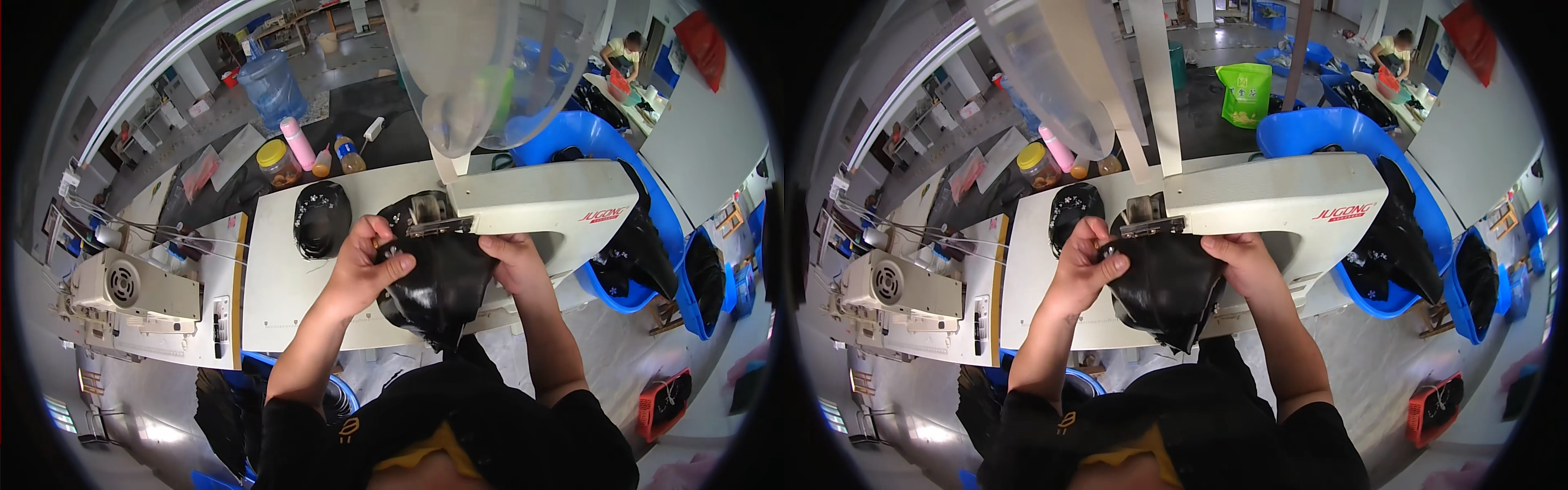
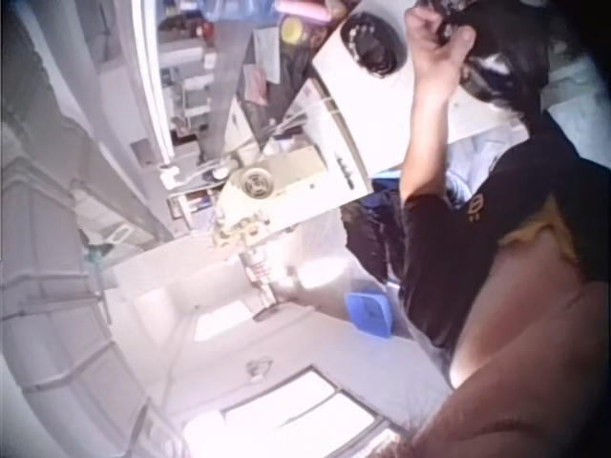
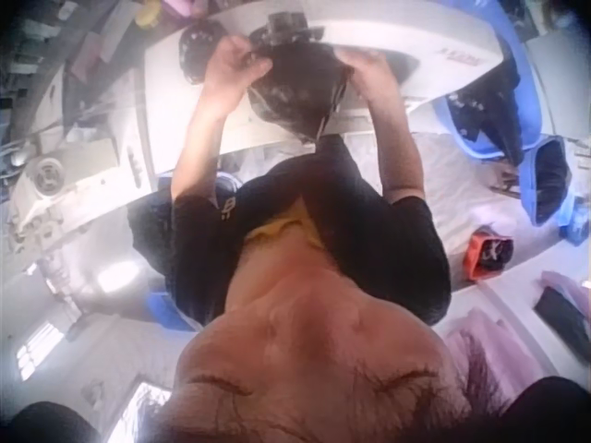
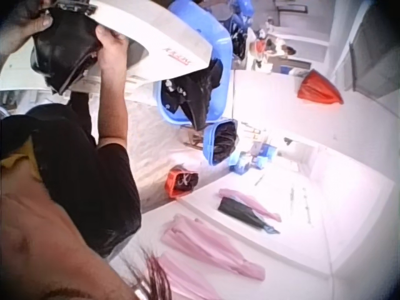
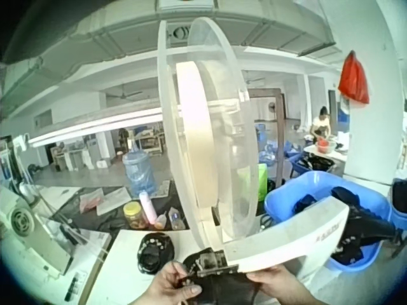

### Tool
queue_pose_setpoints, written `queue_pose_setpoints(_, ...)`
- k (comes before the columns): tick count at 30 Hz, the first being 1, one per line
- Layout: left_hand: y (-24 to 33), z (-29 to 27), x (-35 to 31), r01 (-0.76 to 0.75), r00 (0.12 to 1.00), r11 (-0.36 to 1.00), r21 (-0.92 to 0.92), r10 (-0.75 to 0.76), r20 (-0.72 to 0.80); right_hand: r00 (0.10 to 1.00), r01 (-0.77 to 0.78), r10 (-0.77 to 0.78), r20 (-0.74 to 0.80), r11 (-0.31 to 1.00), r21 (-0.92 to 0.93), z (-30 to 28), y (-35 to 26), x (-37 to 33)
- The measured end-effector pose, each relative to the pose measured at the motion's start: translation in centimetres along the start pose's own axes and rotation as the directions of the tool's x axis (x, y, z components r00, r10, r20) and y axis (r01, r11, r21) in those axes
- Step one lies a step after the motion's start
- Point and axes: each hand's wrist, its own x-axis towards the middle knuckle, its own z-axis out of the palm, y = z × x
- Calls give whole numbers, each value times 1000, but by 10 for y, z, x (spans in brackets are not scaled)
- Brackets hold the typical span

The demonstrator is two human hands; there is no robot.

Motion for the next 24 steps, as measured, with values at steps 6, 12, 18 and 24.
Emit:
queue_pose_setpoints(6,-6,-11,32,223,968,944,-244,-245,-62,991,-18,49,-128,972,235,-12,8,29)
queue_pose_setpoints(12,-14,-32,67,399,903,833,-382,-430,5,961,-192,6,277,736,649,-53,31,86)
queue_pose_setpoints(18,-7,-47,108,530,847,834,-154,-514,134,961,89,-137,-240,976,-200,-64,47,148)
queue_pose_setpoints(24,48,-73,152,-45,927,793,608,-193,320,947,174,-242,-212,939,-297,-62,61,188)
